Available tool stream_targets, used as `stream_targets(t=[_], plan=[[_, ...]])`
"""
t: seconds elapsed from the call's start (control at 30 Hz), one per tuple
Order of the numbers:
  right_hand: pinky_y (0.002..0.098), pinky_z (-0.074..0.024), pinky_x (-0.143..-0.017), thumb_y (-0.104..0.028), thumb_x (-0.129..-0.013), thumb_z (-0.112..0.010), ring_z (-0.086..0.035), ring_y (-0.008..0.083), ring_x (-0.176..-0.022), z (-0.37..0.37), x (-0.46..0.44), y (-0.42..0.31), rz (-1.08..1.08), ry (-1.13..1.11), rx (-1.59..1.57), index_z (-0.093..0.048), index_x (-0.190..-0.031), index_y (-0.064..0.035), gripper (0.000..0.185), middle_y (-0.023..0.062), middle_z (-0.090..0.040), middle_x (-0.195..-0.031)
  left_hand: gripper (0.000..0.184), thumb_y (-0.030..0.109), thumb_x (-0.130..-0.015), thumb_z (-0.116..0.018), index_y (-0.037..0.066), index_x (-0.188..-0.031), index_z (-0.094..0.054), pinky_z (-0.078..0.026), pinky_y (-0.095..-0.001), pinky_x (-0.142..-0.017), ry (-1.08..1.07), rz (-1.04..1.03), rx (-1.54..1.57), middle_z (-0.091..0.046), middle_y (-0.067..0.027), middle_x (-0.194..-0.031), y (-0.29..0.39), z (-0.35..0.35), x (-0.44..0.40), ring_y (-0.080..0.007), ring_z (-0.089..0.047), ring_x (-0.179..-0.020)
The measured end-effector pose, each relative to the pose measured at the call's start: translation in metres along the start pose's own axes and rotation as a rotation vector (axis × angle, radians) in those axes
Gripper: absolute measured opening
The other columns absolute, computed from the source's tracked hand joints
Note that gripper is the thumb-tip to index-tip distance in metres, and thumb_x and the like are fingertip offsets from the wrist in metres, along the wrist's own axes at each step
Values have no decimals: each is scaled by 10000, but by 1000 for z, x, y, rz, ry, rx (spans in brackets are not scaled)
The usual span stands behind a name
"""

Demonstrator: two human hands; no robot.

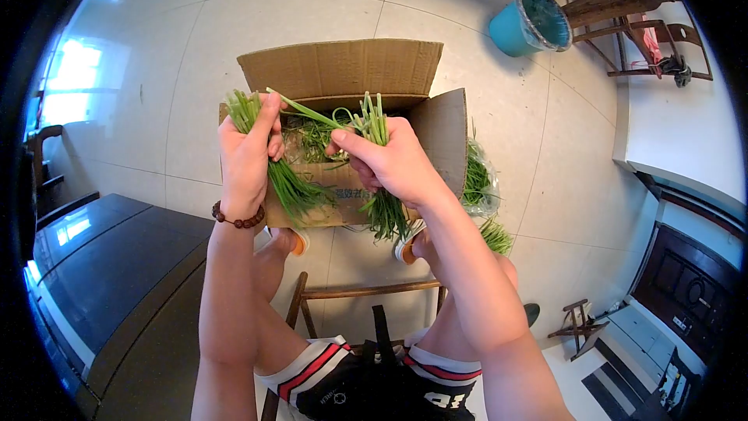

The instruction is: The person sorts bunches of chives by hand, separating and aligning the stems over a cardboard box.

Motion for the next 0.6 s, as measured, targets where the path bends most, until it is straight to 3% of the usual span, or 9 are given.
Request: stream_targets(t=[0.4, 0.5, 0.6], plan=[[248, -300, -443, -269, -985, -670, -355, 55, -471, 17, 5, -4, 8, -9, -60, -674, -911, 0, 279, -45, -414, -560, 230, 260, -1005, -670, 33, -1030, -645, -344, -233, -481, 134, 5, -30, -566, 3, -818, 0, 27, -14, -52, -434, -536], [256, -313, -447, -278, -993, -670, -375, 61, -464, 23, 5, -7, 20, 20, -67, -688, -885, -2, 297, -51, -440, -559, 276, 266, -1005, -669, 12, -1111, -655, -344, -222, -476, 128, 19, -12, -601, -5, -867, -4, 28, -16, -44, -445, -546], [253, -310, -446, -287, -989, -675, -376, 57, -462, 25, 6, -8, 19, 35, -75, -692, -889, -10, 295, -50, -444, -557, 371, 256, -1009, -661, -18, -1258, -630, -351, -198, -469, -26, 99, -212, -664, -44, -996, -4, 2, -7, -28, -457, -556]])
Point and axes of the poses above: each hand's wrist, its own x-axis away from the middle knuckle, its own z-axis out of the back of the hand, y = z × x, the point moved 8 cm from there along -x, towards the middle knuckle
